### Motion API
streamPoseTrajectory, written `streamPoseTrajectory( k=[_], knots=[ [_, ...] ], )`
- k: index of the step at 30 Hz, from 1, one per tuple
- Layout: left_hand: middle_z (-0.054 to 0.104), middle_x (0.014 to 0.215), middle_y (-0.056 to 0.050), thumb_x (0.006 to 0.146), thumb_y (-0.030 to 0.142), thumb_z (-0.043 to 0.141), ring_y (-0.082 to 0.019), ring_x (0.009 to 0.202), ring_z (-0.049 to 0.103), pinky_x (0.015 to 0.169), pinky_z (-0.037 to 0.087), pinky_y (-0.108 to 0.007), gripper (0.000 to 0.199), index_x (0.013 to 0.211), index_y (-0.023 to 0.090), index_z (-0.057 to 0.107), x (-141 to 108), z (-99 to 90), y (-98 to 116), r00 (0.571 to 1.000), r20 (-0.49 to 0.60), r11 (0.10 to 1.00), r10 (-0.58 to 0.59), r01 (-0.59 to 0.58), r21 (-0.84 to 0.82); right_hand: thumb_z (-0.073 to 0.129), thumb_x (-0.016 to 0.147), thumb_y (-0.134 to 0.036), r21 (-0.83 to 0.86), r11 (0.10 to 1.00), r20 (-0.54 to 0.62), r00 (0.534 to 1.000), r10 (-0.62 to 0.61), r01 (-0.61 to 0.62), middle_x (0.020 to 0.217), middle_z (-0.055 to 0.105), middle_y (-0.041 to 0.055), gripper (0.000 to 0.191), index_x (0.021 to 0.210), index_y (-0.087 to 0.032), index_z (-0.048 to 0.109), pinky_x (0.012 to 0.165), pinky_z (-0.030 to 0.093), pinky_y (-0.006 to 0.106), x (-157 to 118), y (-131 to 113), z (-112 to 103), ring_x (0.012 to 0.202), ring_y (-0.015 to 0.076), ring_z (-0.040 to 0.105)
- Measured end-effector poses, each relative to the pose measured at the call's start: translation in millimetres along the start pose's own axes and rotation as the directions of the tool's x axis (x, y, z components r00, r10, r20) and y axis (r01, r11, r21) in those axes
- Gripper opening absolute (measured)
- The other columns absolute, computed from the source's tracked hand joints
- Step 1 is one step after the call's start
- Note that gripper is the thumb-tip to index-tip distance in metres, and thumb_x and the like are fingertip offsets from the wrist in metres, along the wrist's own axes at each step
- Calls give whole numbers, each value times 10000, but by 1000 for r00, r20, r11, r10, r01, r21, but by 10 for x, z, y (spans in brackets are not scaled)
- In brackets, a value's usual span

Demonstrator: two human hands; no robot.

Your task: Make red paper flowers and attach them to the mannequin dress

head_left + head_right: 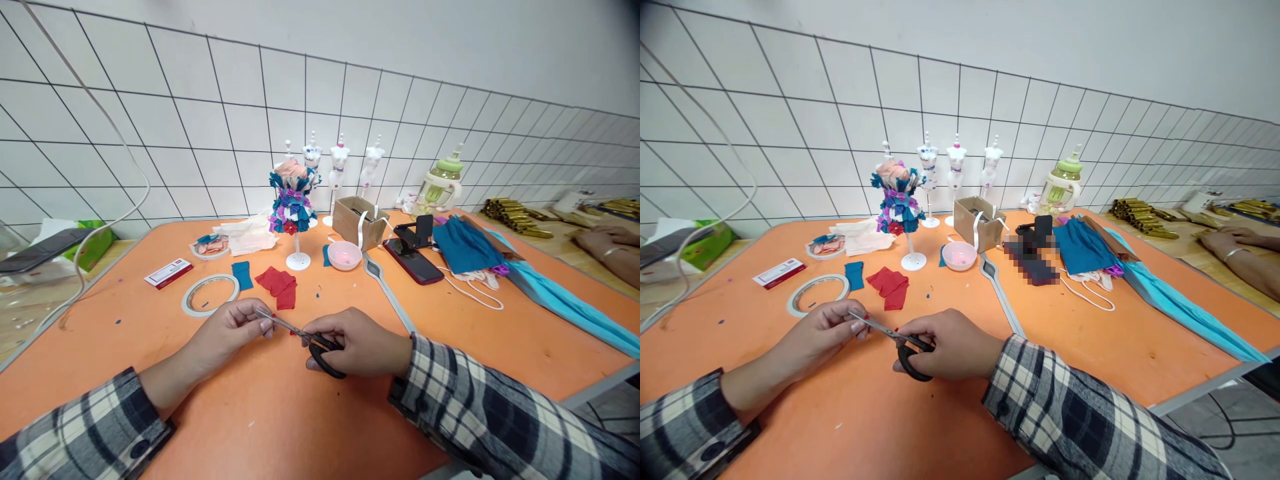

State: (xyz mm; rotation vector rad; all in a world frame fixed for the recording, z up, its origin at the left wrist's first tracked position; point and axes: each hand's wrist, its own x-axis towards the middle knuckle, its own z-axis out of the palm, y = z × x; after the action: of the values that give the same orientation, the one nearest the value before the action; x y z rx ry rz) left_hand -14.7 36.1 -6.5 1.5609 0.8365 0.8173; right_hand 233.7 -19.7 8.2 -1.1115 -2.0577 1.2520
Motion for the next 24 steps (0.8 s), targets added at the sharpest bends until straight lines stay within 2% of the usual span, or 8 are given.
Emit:
streamPoseTrajectory(
  k=[5, 13, 17, 24],
  knots=[
    [643, 652, 3, 761, 400, 760, -132, 633, 576, 628, 445, -228, 232, 722, 183, 687, 2, -30, -39, 1000, 10, 999, -5, 5, 36, 729, 774, -404, -20, 1000, 17, 1000, 3, -3, 643, 478, -59, 263, 913, -191, 660, 493, 294, 196, -7, -24, -15, 558, 80, 381],
    [646, 660, 16, 785, 388, 753, -115, 640, 573, 630, 439, -206, 211, 744, 191, 691, -9, -47, -67, 999, 34, 1000, -13, 13, 0, 728, 780, -415, -36, 999, 22, 1000, 7, -6, 679, 512, -51, 294, 973, -202, 665, 518, 306, 201, -8, 13, -13, 583, 83, 408],
    [650, 663, 23, 789, 365, 747, -109, 634, 570, 624, 436, -200, 176, 772, 197, 698, -2, -48, -86, 997, 59, 999, -41, 41, 6, 737, 767, -386, -17, 999, 52, 998, 39, -38, 651, 486, -62, 265, 944, -211, 645, 498, 284, 201, -11, 1, 1, 567, 80, 404],
    [646, 633, 28, 770, 347, 743, -112, 615, 566, 606, 430, -204, 174, 724, 195, 671, 3, -23, -38, 997, 46, 997, -66, 64, 31, 724, 768, -394, -28, 998, 22, 998, 52, -51, 654, 492, -52, 267, 954, -212, 664, 486, 247, 219, -11, 20, 28, 559, 84, 386]
  ],
)
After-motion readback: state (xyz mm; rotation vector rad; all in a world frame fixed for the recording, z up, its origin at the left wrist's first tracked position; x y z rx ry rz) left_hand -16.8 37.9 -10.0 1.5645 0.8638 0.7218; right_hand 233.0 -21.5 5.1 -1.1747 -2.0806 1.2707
